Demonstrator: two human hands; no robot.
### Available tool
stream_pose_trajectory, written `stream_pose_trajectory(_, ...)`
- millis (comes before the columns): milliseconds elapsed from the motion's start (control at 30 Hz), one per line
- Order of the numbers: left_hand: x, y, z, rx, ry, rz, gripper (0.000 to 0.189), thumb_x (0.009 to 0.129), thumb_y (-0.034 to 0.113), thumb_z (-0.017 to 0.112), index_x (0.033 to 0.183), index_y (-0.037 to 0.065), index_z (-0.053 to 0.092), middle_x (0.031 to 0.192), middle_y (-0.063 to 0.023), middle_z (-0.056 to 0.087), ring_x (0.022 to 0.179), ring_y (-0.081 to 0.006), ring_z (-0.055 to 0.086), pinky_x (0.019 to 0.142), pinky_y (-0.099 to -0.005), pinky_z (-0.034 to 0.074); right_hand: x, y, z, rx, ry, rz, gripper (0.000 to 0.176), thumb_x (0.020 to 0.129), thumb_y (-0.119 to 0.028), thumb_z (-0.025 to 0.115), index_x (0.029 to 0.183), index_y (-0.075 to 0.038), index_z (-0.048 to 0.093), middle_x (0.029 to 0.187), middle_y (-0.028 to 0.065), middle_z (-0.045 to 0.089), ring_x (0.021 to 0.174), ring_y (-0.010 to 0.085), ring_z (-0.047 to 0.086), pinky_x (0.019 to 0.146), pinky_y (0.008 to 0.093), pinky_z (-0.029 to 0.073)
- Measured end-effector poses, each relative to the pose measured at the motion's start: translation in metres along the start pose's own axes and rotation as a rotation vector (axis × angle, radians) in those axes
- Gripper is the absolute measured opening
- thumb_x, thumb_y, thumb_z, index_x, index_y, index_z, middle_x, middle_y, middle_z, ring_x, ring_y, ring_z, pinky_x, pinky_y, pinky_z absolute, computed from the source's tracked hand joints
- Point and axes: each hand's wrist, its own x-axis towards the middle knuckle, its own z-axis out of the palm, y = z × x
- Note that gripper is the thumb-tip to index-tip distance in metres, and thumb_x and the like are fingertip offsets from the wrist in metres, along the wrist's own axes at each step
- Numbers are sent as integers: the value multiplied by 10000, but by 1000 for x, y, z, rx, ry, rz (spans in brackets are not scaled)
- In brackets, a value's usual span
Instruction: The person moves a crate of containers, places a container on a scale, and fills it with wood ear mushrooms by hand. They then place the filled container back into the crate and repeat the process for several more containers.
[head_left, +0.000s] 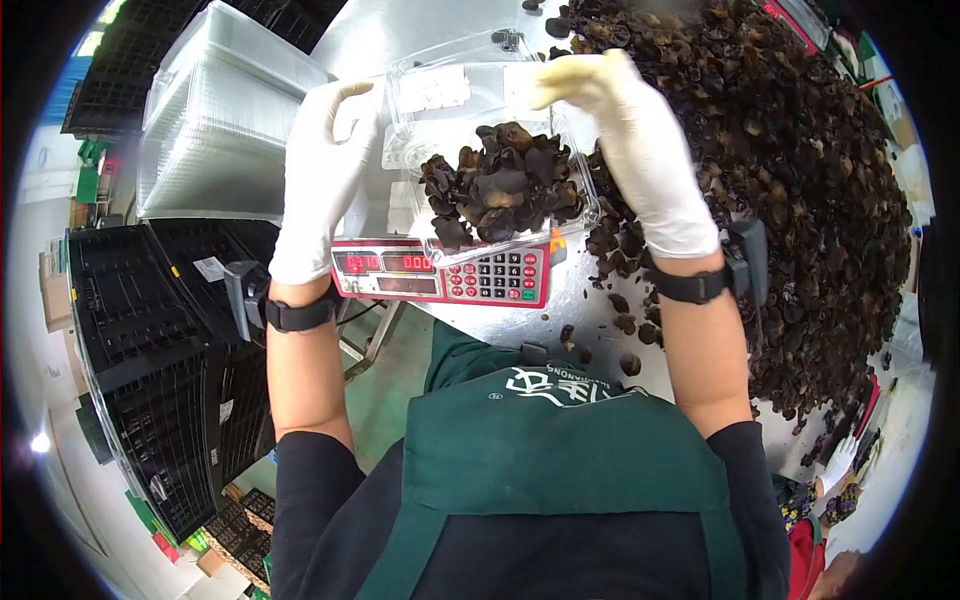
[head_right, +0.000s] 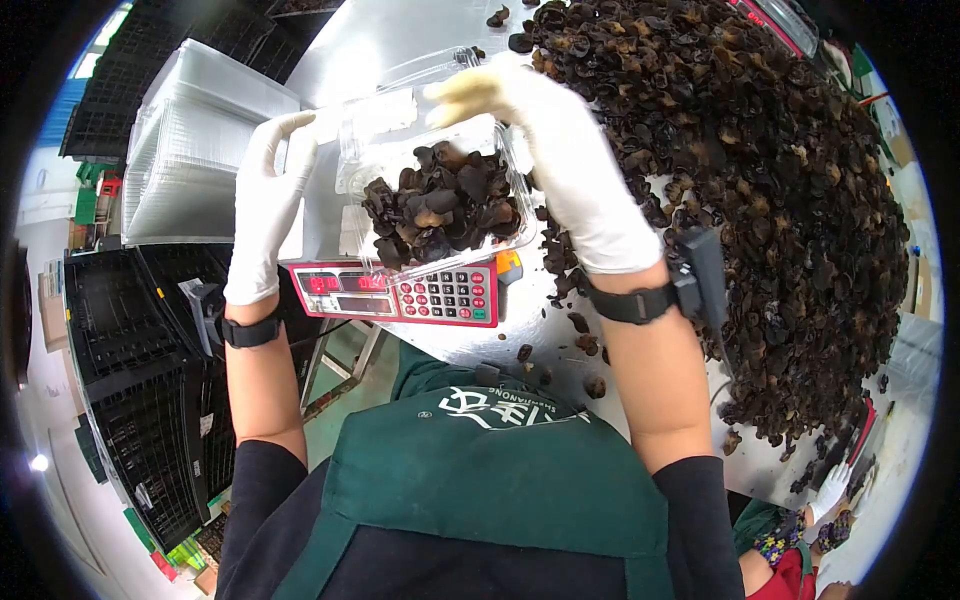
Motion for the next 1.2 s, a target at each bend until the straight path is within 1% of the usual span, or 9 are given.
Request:
stream_pose_trajectory(133,20,-16,-8,-13,-117,-97,351,948,227,639,1253,54,647,1189,-107,680,1106,-198,629,978,-310,466,-34,-4,-42,47,146,96,549,1104,-382,289,1146,23,657,1144,126,678,1029,225,639,1026,390,432)
stream_pose_trajectory(267,38,-37,-14,-40,-269,-190,468,933,315,648,1305,35,600,1183,-132,680,1068,-200,642,928,-311,491,-113,5,-71,24,323,374,465,1079,-356,395,1146,18,664,1020,73,680,947,149,632,918,319,474)
stream_pose_trajectory(533,71,-34,15,190,-487,-413,806,853,578,665,1365,-25,516,1159,-223,664,1008,-266,673,874,-357,527,-223,15,-75,56,490,606,354,1061,-286,480,1132,-4,681,948,28,674,875,92,598,818,249,458)
stream_pose_trajectory(733,63,-72,56,523,-298,-10,828,825,480,706,1437,-8,435,1109,-231,681,901,-285,711,846,-414,545,-199,-6,-58,-146,441,616,316,1055,-225,482,1106,-5,702,910,29,687,823,85,595,796,236,451)
stream_pose_trajectory(833,43,-32,40,109,-83,-147,790,827,336,729,1472,20,400,1047,-179,704,918,-220,702,848,-368,547,-178,-11,-44,-201,341,569,299,1032,-209,505,1098,-6,715,924,32,697,821,83,606,783,236,459)
stream_pose_trajectory(900,30,-20,38,-248,121,-133,692,868,74,699,1492,63,402,956,-83,693,833,-134,637,776,-273,528,-167,-13,-41,-196,304,589,282,1023,-193,520,1098,-3,714,953,42,707,836,86,617,783,231,467)
stream_pose_trajectory(933,23,-21,30,-248,130,-35,659,891,36,682,1493,70,417,965,-59,686,815,-111,616,745,-253,516,-160,-13,-38,-182,297,597,266,1019,-179,530,1100,0,710,973,48,711,847,89,622,783,231,473)
stream_pose_trajectory(1033,3,8,9,-323,41,-59,419,930,24,657,1346,62,616,927,26,604,810,-54,536,742,-212,471,-152,3,-43,-181,303,514,198,965,-88,607,1122,3,688,1001,49,706,831,96,613,793,257,495)
stream_pose_trajectory(1200,-13,10,6,-331,49,-50,396,963,48,624,1358,63,604,1129,-25,632,964,-77,572,895,-251,481,-161,21,-60,-839,243,438,247,862,-106,667,1107,-71,680,972,76,672,835,191,658,760,299,532)
